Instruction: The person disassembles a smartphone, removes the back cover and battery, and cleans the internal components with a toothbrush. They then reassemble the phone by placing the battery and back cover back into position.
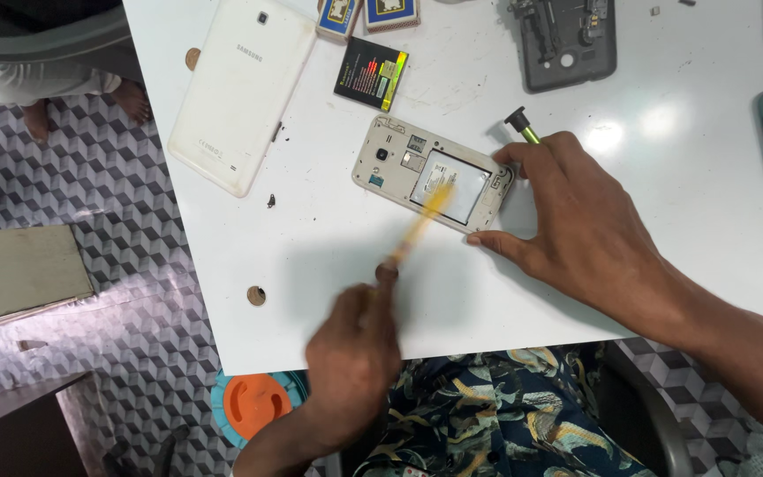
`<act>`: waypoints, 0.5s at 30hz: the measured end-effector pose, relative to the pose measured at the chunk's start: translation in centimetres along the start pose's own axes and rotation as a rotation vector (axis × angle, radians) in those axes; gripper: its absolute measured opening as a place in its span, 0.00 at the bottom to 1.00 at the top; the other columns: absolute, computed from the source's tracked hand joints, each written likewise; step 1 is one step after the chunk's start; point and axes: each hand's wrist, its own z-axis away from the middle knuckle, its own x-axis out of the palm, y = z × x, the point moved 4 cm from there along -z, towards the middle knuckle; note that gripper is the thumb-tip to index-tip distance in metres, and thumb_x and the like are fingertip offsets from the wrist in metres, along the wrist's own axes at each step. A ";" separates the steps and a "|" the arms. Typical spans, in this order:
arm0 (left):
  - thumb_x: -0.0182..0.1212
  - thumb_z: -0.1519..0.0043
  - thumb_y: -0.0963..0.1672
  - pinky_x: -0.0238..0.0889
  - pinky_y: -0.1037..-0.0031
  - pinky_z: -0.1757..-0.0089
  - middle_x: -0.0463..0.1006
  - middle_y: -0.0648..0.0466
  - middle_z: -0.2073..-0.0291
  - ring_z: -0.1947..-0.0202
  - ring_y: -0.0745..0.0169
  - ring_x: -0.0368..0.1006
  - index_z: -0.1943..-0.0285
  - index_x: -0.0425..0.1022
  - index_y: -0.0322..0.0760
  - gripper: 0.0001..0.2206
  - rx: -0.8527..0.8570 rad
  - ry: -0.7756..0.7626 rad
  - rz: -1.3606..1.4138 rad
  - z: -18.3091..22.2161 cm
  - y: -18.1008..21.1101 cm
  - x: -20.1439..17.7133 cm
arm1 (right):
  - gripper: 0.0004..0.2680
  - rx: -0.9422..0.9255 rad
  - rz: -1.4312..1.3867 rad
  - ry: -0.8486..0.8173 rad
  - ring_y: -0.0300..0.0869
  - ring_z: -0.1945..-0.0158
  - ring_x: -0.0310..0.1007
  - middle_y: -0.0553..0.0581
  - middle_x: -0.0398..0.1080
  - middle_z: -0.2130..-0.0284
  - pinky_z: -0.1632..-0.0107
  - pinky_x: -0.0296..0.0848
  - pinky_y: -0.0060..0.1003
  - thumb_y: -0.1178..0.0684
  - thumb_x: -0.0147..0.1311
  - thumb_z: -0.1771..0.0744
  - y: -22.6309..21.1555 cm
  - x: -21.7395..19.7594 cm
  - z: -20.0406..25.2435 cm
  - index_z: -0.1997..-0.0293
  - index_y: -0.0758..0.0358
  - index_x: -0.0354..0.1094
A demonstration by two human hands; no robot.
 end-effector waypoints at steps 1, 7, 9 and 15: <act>0.56 0.40 0.33 0.67 0.77 0.81 0.77 0.45 0.67 0.77 0.65 0.72 0.37 0.73 0.22 0.20 0.049 -0.035 0.075 -0.1 0.4 0.4 | 0.31 -0.002 0.000 -0.001 0.52 0.64 0.74 0.69 0.65 0.56 0.67 0.78 0.45 0.39 0.69 0.42 0.0 0.0 0.0 0.41 0.73 0.62; 0.56 0.40 0.34 0.67 0.75 0.78 0.77 0.47 0.64 0.73 0.64 0.73 0.32 0.68 0.22 0.23 0.002 0.084 0.046 -0.8 -0.9 0.6 | 0.31 -0.015 0.019 -0.002 0.52 0.66 0.74 0.69 0.65 0.56 0.68 0.78 0.44 0.38 0.69 0.42 0.0 0.2 -0.1 0.41 0.72 0.62; 0.57 0.36 0.34 0.69 0.76 0.75 0.75 0.47 0.62 0.71 0.65 0.73 0.30 0.66 0.26 0.23 0.070 0.069 0.070 -1.1 -0.4 1.1 | 0.31 -0.003 0.010 -0.005 0.52 0.65 0.74 0.69 0.65 0.56 0.69 0.77 0.44 0.38 0.69 0.42 0.0 0.1 -0.1 0.41 0.72 0.62; 0.57 0.40 0.34 0.66 0.72 0.75 0.74 0.47 0.63 0.72 0.61 0.72 0.30 0.66 0.26 0.25 0.058 0.021 0.153 -1.6 -0.6 0.7 | 0.31 0.012 0.021 -0.031 0.51 0.66 0.74 0.68 0.65 0.57 0.69 0.77 0.44 0.39 0.69 0.42 0.0 -0.1 -0.2 0.40 0.71 0.61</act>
